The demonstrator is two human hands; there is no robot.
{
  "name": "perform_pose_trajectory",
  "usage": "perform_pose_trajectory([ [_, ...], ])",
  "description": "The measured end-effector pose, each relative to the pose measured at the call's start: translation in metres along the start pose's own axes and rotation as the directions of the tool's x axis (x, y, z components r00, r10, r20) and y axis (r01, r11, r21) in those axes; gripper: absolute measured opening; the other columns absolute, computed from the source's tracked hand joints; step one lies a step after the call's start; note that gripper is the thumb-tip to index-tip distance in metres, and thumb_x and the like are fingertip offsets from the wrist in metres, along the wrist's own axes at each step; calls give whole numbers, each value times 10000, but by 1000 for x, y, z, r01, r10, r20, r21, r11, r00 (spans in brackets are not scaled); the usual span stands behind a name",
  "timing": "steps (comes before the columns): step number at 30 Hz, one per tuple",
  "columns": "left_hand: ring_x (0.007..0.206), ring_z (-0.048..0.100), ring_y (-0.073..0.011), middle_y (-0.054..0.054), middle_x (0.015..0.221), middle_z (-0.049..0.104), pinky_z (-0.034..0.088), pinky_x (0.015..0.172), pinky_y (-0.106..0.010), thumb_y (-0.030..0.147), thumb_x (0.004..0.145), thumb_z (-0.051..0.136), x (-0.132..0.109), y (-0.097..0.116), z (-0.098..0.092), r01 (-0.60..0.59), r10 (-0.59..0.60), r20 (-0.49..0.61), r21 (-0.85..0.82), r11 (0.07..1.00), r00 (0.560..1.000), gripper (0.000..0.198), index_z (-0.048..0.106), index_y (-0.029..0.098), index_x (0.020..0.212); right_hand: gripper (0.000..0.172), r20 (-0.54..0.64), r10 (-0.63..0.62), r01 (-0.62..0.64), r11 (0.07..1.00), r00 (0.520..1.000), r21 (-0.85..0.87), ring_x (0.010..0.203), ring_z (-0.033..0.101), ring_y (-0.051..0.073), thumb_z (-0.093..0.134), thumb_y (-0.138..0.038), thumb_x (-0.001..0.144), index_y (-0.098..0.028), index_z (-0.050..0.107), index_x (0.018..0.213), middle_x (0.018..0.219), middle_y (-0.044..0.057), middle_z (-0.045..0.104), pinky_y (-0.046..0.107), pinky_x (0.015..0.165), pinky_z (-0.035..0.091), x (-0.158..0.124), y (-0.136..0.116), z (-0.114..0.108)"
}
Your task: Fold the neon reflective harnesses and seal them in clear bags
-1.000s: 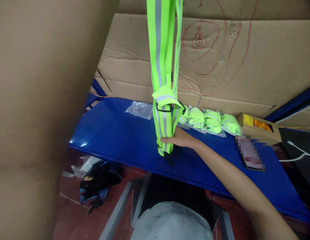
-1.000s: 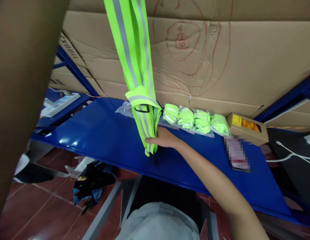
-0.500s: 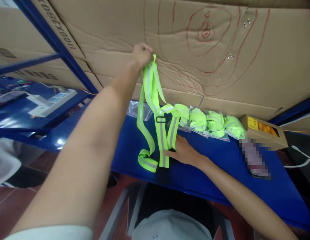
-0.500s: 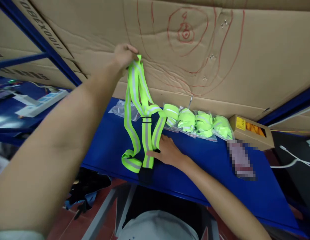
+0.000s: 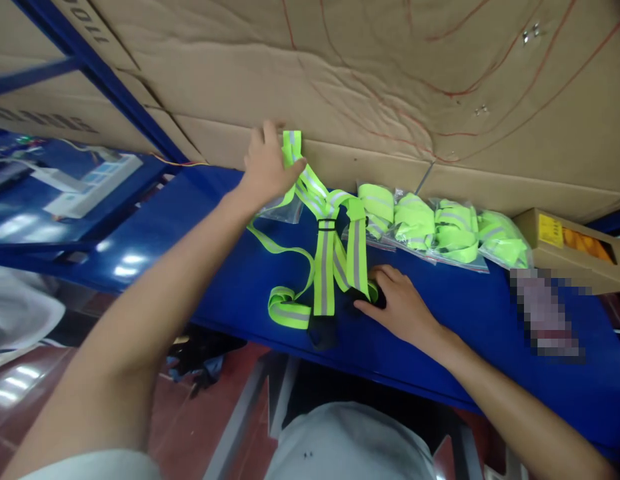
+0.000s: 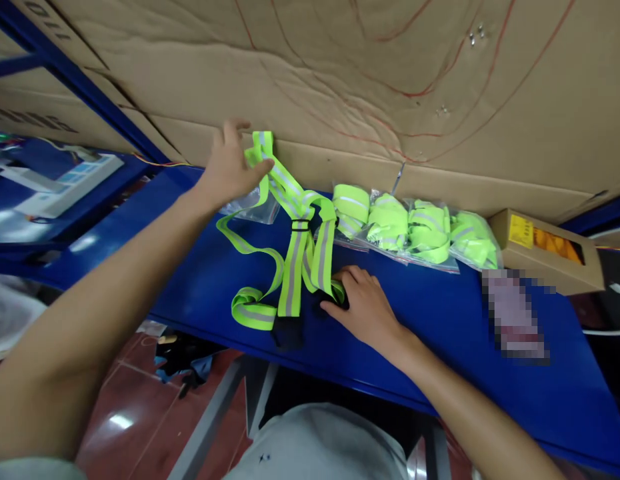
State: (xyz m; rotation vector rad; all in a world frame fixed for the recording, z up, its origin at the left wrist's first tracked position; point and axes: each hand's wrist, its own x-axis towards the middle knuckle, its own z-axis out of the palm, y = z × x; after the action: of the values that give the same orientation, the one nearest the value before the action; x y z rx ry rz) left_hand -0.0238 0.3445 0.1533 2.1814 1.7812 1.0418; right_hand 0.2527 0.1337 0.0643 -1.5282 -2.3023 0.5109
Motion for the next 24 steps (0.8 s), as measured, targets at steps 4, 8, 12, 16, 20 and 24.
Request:
perform_pose_trajectory([
  [4, 1017, 649, -188, -60, 1089, 689, 486, 919, -344, 235, 1019, 540, -131, 47, -44, -431, 441, 259, -97, 897, 859, 143, 630, 190, 1120, 326, 71, 124, -136, 967, 990, 217, 983, 674, 266, 730, -367, 897, -189, 603, 1138, 1077, 93, 686, 369, 813, 503, -2, 4, -10],
  [8, 1159, 650, -273, -99, 1214, 693, 461, 978, -459, 273, 1007, 565, -227, 71, -57, -473, 436, 494, -56, 879, 752, 200, 643, 207, 1179, 423, 148, 155, -201, 902, 977, 381, 823, 643, 201, 768, -365, 844, -201, 570, 1180, 1041, 56, 689, 327, 732, 480, -2, 9, -16],
  [12, 1396, 501, -380, -140, 1479, 556, 341, 1132, -655, 382, 941, 701, -256, 53, -43, -552, 460, 627, -56, 832, 629, 422, 604, 253, 1330, 685, 172, 179, -245, 794, 969, 556, 723, 590, 140, 754, -371, 824, -240, 425, 1409, 1104, 43, 624, 311, 680, 489, -7, 16, -13],
  [16, 1441, 455, -360, -132, 1554, 488, 401, 1141, -599, 328, 894, 772, -260, 33, -33, -518, 431, 671, -82, 852, 603, 608, 529, 278, 1449, 810, 207, 114, -230, 653, 972, 721, 783, 617, 126, 765, -352, 809, -272, 321, 1481, 1161, 49, 560, 311, 729, 539, -15, 24, -12],
  [20, 1469, 426, -353, -119, 1597, 455, 426, 1140, -564, 183, 867, 779, -266, 28, -35, -537, 437, 681, -76, 840, 588, 735, 466, 298, 1522, 821, 193, 25, -154, 704, 981, 693, 889, 643, 148, 764, -271, 828, -321, 318, 1515, 1203, 52, 552, 319, 788, 563, -19, 28, -16],
  [24, 1426, 486, -328, -96, 1572, 501, 444, 1120, -527, 169, 943, 678, -267, 26, -43, -543, 457, 673, -98, 834, 581, 629, 482, 319, 1521, 664, 159, -121, 14, 837, 980, 547, 914, 628, 156, 712, -192, 885, -346, 454, 1477, 1231, 57, 576, 333, 832, 567, -20, 27, -19],
])
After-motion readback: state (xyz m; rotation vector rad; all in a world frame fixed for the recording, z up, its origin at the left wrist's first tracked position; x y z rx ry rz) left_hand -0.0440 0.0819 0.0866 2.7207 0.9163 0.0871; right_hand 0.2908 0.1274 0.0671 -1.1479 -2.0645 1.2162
